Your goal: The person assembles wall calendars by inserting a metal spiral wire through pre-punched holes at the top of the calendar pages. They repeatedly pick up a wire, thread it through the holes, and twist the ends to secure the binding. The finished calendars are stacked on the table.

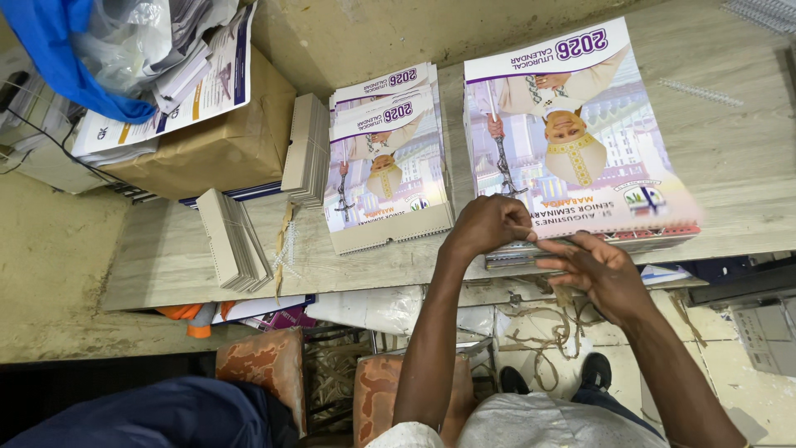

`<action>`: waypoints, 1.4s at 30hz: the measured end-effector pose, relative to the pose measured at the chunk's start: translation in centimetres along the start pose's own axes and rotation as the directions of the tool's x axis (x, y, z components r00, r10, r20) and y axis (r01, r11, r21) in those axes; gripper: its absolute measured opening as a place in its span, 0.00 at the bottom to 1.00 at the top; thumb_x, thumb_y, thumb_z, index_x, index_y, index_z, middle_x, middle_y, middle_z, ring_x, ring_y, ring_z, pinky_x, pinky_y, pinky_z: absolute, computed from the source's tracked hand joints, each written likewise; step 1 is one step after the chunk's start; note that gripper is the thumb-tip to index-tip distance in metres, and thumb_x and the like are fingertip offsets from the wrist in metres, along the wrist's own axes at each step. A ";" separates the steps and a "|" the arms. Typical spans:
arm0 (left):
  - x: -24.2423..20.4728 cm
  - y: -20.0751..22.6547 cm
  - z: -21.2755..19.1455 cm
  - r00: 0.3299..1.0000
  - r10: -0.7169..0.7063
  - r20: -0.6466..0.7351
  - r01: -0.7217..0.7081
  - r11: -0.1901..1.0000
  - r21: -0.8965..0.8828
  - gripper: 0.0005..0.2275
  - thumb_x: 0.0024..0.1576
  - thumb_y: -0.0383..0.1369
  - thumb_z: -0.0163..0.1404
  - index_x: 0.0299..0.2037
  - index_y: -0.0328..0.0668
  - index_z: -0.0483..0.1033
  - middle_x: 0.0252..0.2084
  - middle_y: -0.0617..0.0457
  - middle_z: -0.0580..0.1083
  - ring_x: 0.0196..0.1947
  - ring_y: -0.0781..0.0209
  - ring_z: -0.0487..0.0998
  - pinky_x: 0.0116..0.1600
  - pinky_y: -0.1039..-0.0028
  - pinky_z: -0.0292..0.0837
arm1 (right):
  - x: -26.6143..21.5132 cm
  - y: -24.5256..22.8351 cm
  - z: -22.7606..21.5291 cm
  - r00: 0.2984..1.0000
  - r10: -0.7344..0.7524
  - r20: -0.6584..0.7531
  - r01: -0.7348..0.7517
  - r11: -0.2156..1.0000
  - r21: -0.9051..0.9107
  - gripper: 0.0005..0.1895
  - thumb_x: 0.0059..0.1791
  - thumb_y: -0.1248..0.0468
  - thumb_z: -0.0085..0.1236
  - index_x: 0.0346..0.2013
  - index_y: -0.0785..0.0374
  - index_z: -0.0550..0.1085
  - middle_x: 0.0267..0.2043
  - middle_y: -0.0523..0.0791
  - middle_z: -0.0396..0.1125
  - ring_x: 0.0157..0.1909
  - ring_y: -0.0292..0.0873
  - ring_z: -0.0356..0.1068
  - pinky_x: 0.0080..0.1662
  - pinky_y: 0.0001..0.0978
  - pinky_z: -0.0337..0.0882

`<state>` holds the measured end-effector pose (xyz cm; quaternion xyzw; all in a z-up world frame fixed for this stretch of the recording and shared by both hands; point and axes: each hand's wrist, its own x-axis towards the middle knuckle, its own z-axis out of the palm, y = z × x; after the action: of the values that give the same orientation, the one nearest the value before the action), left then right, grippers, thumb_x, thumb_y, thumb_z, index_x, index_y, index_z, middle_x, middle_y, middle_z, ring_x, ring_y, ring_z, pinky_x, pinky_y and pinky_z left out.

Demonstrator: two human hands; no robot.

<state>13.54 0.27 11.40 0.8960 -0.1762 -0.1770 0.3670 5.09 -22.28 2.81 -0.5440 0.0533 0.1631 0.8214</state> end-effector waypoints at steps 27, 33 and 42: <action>1.3 -4.0 5.5 0.828 0.148 -0.541 -0.053 0.981 0.187 0.05 0.69 0.30 0.43 0.49 0.42 0.71 0.41 0.45 0.82 0.32 0.34 0.81 0.29 0.46 0.69 | 0.5 -2.7 1.1 0.839 -0.474 0.268 0.379 0.155 -0.912 0.14 0.55 0.57 0.57 0.49 0.58 0.85 0.55 0.45 0.80 0.60 0.47 0.76 0.60 0.43 0.75; -4.3 1.9 3.9 0.620 0.575 -0.534 -0.271 0.795 0.542 0.09 0.62 0.15 0.55 0.45 0.37 0.74 0.39 0.48 0.80 0.33 0.56 0.80 0.36 0.68 0.75 | -5.1 -6.5 0.7 0.947 0.041 0.320 0.248 0.541 -0.804 0.21 0.46 0.44 0.66 0.43 0.51 0.93 0.55 0.39 0.87 0.60 0.37 0.86 0.59 0.30 0.83; -12.3 2.0 11.0 0.732 0.550 -0.402 -0.281 0.781 0.558 0.09 0.70 0.22 0.42 0.49 0.32 0.78 0.58 0.41 0.80 0.62 0.43 0.77 0.74 0.46 0.62 | 6.7 -16.0 -33.9 0.849 -0.517 0.107 0.037 -0.143 -0.989 0.44 0.45 0.42 0.68 0.72 0.61 0.79 0.78 0.56 0.69 0.79 0.59 0.64 0.79 0.55 0.58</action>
<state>-2.47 -2.14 7.74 0.9030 -0.3029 0.2218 0.2090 19.71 -57.40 1.43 -0.9775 -0.0672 -0.1282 0.1534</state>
